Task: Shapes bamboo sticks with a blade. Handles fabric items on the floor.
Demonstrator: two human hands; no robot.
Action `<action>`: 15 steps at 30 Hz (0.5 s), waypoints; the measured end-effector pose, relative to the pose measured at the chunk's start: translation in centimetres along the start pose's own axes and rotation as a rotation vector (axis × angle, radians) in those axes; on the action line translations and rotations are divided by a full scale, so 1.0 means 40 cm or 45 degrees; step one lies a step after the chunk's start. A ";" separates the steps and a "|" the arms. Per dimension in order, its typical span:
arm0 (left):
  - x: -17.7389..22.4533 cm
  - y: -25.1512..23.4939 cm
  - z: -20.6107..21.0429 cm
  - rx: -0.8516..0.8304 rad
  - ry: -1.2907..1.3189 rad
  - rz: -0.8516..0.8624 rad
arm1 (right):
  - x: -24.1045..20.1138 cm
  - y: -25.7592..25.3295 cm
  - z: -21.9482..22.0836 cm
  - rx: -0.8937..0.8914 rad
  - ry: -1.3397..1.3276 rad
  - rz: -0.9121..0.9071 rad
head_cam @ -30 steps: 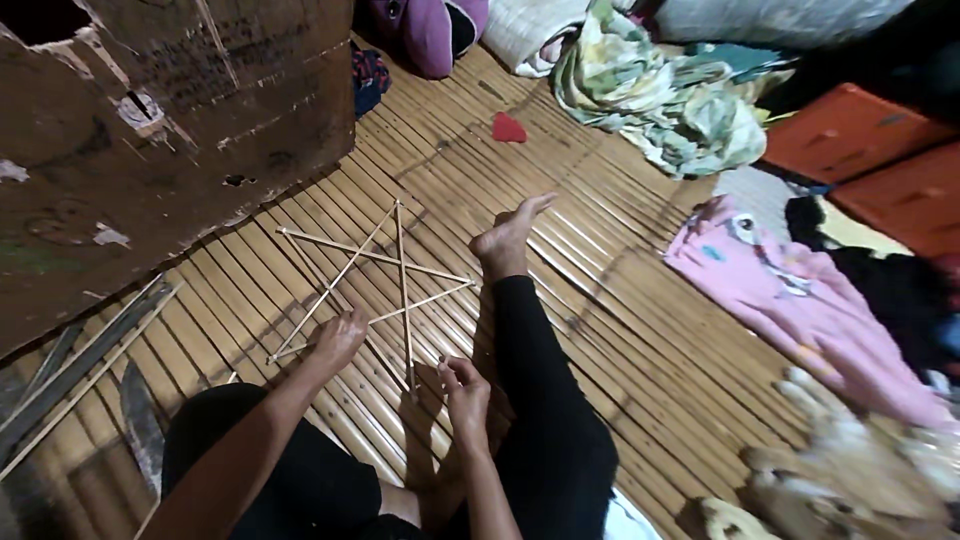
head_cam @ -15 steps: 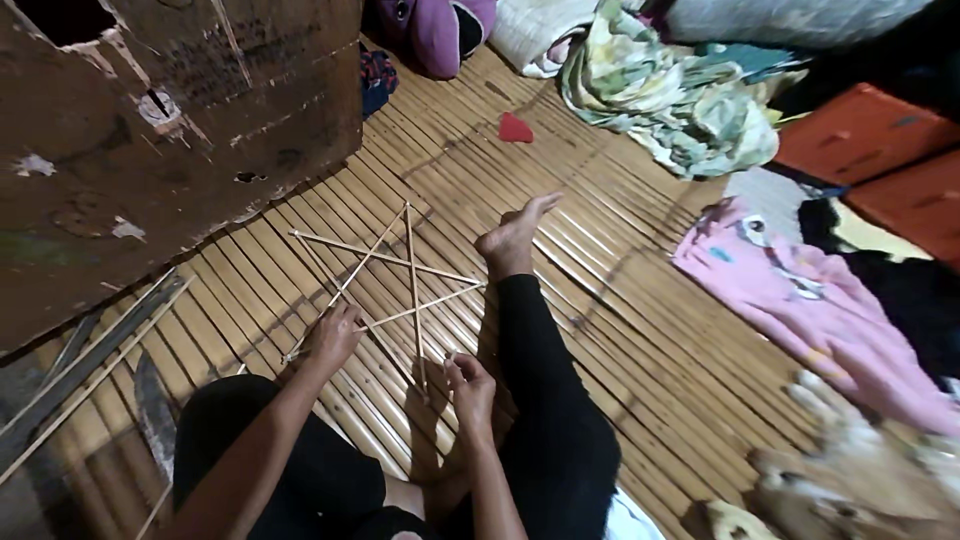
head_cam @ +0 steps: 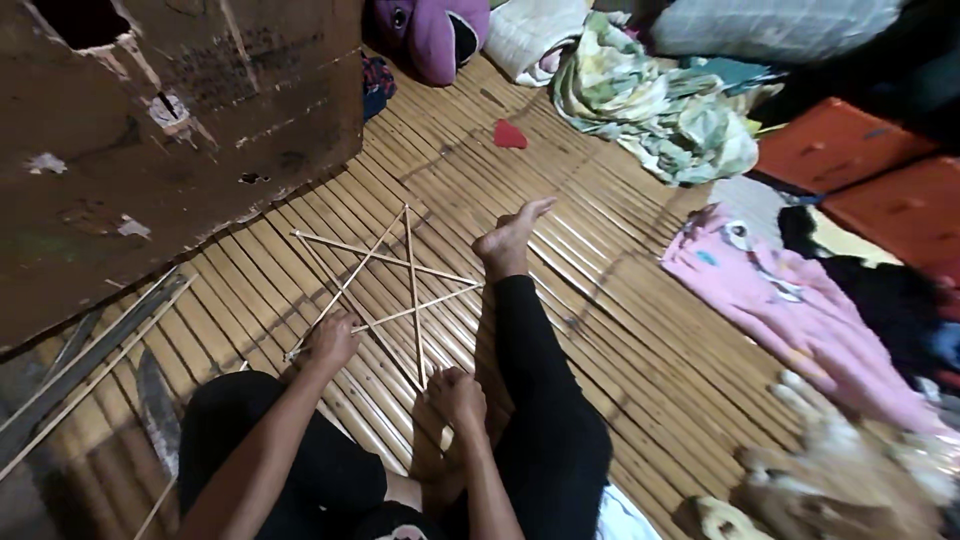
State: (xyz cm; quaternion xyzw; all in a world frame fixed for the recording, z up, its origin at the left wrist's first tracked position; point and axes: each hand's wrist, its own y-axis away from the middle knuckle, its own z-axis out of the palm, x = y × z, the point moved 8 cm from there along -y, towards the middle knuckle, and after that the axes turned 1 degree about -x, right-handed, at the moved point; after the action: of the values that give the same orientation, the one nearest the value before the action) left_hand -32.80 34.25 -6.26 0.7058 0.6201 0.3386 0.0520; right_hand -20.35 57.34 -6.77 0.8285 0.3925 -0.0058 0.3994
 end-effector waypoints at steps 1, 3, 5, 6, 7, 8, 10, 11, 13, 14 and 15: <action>0.001 0.002 -0.005 0.019 0.019 0.006 | -0.006 0.000 -0.004 0.013 0.005 -0.015; -0.003 0.008 -0.013 0.075 0.066 0.034 | -0.013 0.005 -0.011 0.038 -0.007 -0.061; -0.014 0.025 -0.003 0.160 0.124 0.071 | 0.005 0.015 -0.010 0.060 -0.048 -0.098; -0.012 0.032 -0.011 0.207 0.151 0.083 | 0.009 0.017 -0.017 0.081 -0.093 -0.129; -0.006 0.046 -0.018 0.244 0.194 0.087 | 0.013 0.023 -0.027 0.115 -0.144 -0.175; 0.003 0.071 -0.022 0.252 0.245 0.084 | 0.018 0.031 -0.036 0.147 -0.194 -0.234; 0.022 0.144 -0.022 0.197 0.359 0.079 | 0.018 0.049 -0.048 0.199 -0.271 -0.383; 0.030 0.180 -0.013 0.192 0.435 0.100 | 0.009 0.059 -0.055 0.212 -0.282 -0.436; 0.038 0.255 0.016 0.239 0.626 0.175 | -0.060 0.117 -0.077 0.110 -0.210 -0.405; 0.047 0.299 0.028 0.255 0.762 0.246 | -0.118 0.173 -0.095 -0.005 -0.174 -0.329; 0.064 0.351 0.031 0.240 0.942 0.352 | -0.154 0.212 -0.107 -0.065 -0.190 -0.291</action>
State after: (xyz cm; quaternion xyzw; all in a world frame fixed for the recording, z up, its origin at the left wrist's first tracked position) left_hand -20.33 33.84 0.77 0.6149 0.5244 0.5152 -0.2854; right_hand -20.36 53.04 3.69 0.7652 0.4535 -0.1030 0.4451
